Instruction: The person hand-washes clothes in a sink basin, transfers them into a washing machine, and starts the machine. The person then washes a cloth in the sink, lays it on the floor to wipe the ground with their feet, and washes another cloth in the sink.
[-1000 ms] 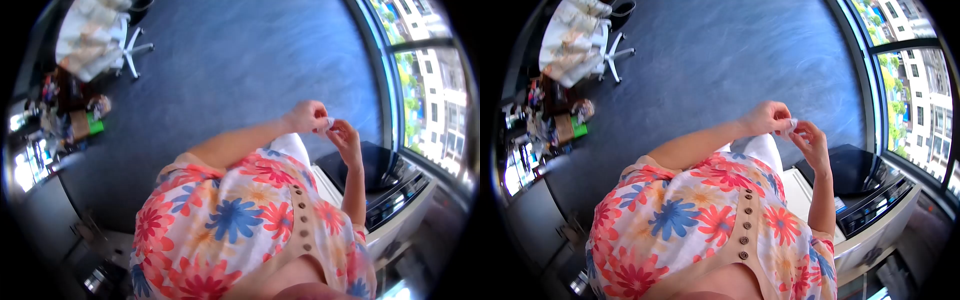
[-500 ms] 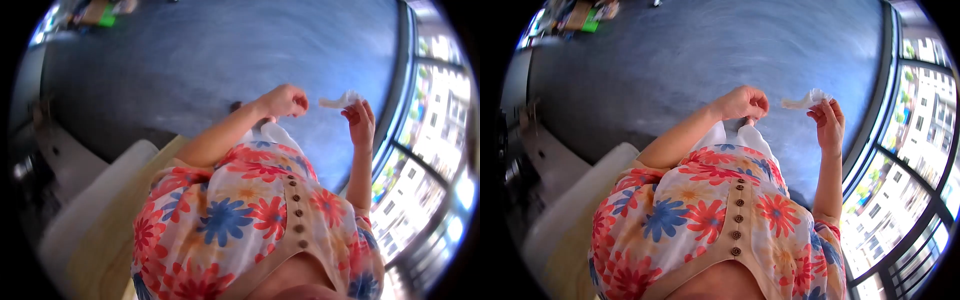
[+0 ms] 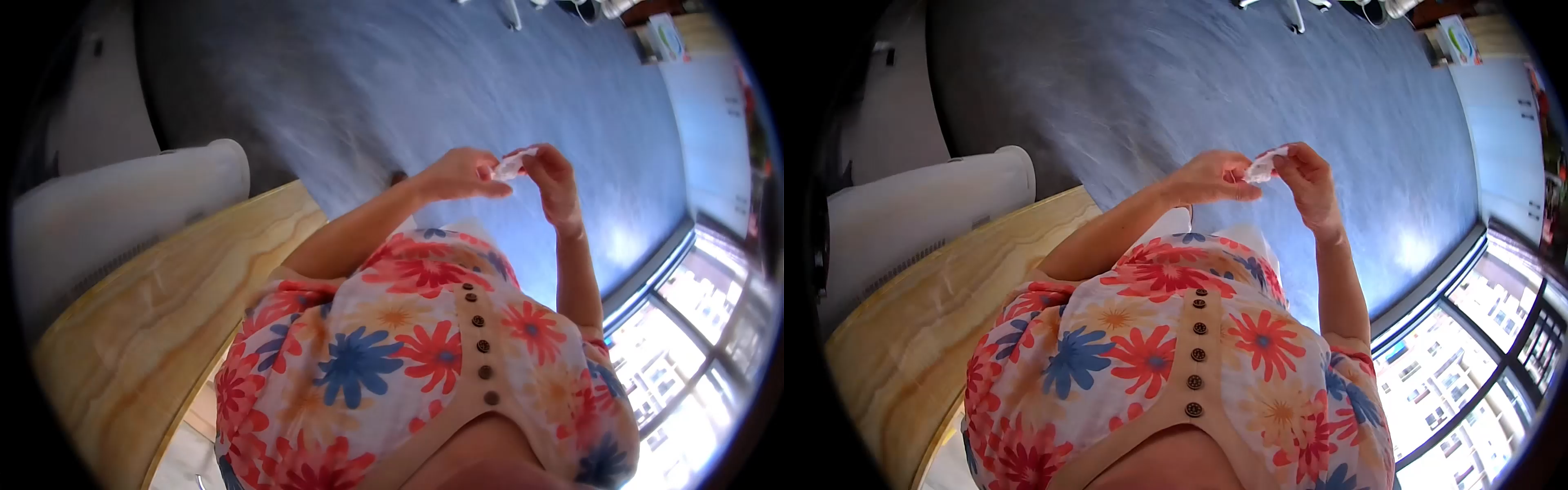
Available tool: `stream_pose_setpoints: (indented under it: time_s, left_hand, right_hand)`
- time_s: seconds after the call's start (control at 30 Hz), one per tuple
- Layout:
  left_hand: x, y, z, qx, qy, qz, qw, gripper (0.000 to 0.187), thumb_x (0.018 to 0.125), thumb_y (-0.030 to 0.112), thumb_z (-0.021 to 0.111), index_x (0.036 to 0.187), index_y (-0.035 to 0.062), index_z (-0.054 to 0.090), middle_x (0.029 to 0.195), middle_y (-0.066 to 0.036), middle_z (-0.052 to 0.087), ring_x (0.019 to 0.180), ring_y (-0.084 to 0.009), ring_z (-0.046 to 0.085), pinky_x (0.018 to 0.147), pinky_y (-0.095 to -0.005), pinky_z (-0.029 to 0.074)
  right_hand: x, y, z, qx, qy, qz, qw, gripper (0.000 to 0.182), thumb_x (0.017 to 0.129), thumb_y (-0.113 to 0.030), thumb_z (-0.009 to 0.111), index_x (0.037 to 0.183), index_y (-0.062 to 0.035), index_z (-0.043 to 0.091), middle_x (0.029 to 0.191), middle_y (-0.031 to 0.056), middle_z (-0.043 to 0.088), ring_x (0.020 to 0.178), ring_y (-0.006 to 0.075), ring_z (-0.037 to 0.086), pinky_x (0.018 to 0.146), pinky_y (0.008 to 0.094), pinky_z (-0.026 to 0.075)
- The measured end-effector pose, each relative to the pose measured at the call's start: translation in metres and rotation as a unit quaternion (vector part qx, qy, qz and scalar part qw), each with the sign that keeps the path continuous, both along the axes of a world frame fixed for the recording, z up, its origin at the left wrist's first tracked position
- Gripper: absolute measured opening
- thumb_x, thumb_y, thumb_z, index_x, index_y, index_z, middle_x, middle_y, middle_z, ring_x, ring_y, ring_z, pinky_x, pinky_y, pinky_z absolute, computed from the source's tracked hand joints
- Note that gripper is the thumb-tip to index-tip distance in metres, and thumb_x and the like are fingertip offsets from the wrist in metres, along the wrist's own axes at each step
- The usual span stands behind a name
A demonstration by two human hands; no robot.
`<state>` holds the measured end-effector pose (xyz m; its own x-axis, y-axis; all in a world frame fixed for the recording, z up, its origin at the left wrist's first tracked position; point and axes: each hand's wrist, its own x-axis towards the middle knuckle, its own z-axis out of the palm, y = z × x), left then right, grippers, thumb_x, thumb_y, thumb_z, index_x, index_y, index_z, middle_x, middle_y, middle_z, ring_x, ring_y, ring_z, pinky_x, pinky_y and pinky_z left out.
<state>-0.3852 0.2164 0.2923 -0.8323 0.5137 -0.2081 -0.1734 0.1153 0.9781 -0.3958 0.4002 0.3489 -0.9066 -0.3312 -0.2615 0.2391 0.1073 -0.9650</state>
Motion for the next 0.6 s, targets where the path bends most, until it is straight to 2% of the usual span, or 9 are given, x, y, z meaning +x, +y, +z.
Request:
stream_pose_setpoints:
  time_s: [0.03,0.13,0.17,0.2,0.3,0.4,0.5,0.53,0.6]
  left_hand:
    - [0.006,0.001,-0.001,0.002,-0.018,0.018,1.000,0.037,0.070,0.037,0.065,0.085,0.0037,0.064,0.070,-0.010,0.061,0.064,-0.0181,0.057,0.059,-0.0286,0.043]
    - [-0.002,0.000,-0.013,-0.016,-0.054,0.043,0.997,0.036,0.072,0.039,0.064,0.079,0.0035,0.064,0.065,-0.007,0.059,0.061,-0.0146,0.054,0.055,-0.0284,0.041]
    - [-0.009,0.022,-0.049,-0.017,-0.075,0.045,0.996,0.035,0.073,0.038,0.064,0.079,0.0036,0.064,0.065,-0.006,0.059,0.061,-0.0137,0.053,0.055,-0.0279,0.041]
    - [-0.010,0.022,-0.056,0.011,-0.103,0.031,0.994,0.032,0.075,0.034,0.062,0.078,0.0026,0.064,0.063,-0.004,0.057,0.060,-0.0113,0.051,0.053,-0.0265,0.039]
    - [-0.012,0.018,-0.067,0.051,-0.142,0.054,0.987,0.028,0.080,0.029,0.062,0.084,0.0017,0.064,0.072,-0.002,0.058,0.066,-0.0076,0.052,0.056,-0.0216,0.039]
    - [-0.014,0.021,-0.079,0.135,-0.010,0.162,0.977,0.029,0.077,0.029,0.063,0.088,0.0022,0.063,0.070,-0.004,0.059,0.059,-0.0090,0.051,0.048,-0.0235,0.037]
    - [-0.020,0.014,-0.057,0.201,-0.126,0.142,0.961,0.029,0.081,0.024,0.062,0.101,0.0028,0.058,0.083,-0.003,0.060,0.075,-0.0090,0.056,0.062,-0.0217,0.043]
    - [-0.022,0.018,-0.058,0.189,-0.137,0.113,0.966,0.033,0.081,0.022,0.063,0.106,0.0036,0.054,0.083,-0.004,0.060,0.074,-0.0098,0.057,0.062,-0.0236,0.044]
    - [-0.030,0.029,-0.064,0.195,-0.138,0.095,0.966,0.034,0.080,0.022,0.064,0.107,0.0042,0.054,0.085,-0.004,0.061,0.074,-0.0105,0.057,0.062,-0.0239,0.045]
  right_hand:
    - [0.005,-0.001,-0.006,-0.016,-0.019,0.000,1.000,0.011,0.086,-0.008,0.052,0.093,-0.0004,0.056,0.086,0.0046,0.060,0.079,0.0111,0.055,0.075,0.0263,0.044]
    - [-0.004,0.005,-0.023,-0.071,-0.045,0.001,0.996,0.013,0.087,-0.010,0.052,0.095,-0.0003,0.056,0.089,0.0067,0.061,0.081,0.0134,0.057,0.075,0.0284,0.046]
    - [-0.011,0.032,-0.061,-0.098,-0.066,-0.020,0.993,0.013,0.087,-0.010,0.052,0.096,-0.0005,0.056,0.089,0.0070,0.061,0.082,0.0141,0.058,0.076,0.0292,0.046]
    - [-0.012,0.039,-0.065,-0.124,-0.088,-0.041,0.988,0.014,0.087,-0.010,0.052,0.096,-0.0008,0.055,0.089,0.0073,0.061,0.083,0.0148,0.058,0.076,0.0301,0.047]
    - [-0.016,0.047,-0.069,-0.139,-0.109,-0.061,0.982,0.015,0.087,-0.011,0.051,0.098,-0.0019,0.054,0.091,0.0082,0.061,0.083,0.0169,0.060,0.073,0.0319,0.049]
    - [-0.019,0.046,-0.069,-0.128,-0.116,-0.068,0.983,0.015,0.087,-0.012,0.051,0.098,-0.0020,0.054,0.092,0.0081,0.061,0.081,0.0173,0.061,0.071,0.0306,0.050]
    - [-0.023,0.038,-0.066,-0.114,-0.104,-0.063,0.986,0.015,0.087,-0.012,0.051,0.098,-0.0017,0.055,0.091,0.0078,0.061,0.080,0.0170,0.061,0.071,0.0305,0.050]
    - [-0.023,0.036,-0.065,-0.105,-0.095,-0.041,0.989,0.015,0.088,-0.013,0.051,0.098,-0.0013,0.054,0.091,0.0080,0.061,0.081,0.0171,0.060,0.071,0.0304,0.050]
    - [-0.028,0.024,-0.057,-0.121,-0.069,-0.023,0.990,0.016,0.088,-0.013,0.051,0.098,-0.0013,0.054,0.092,0.0083,0.060,0.082,0.0175,0.060,0.072,0.0304,0.050]
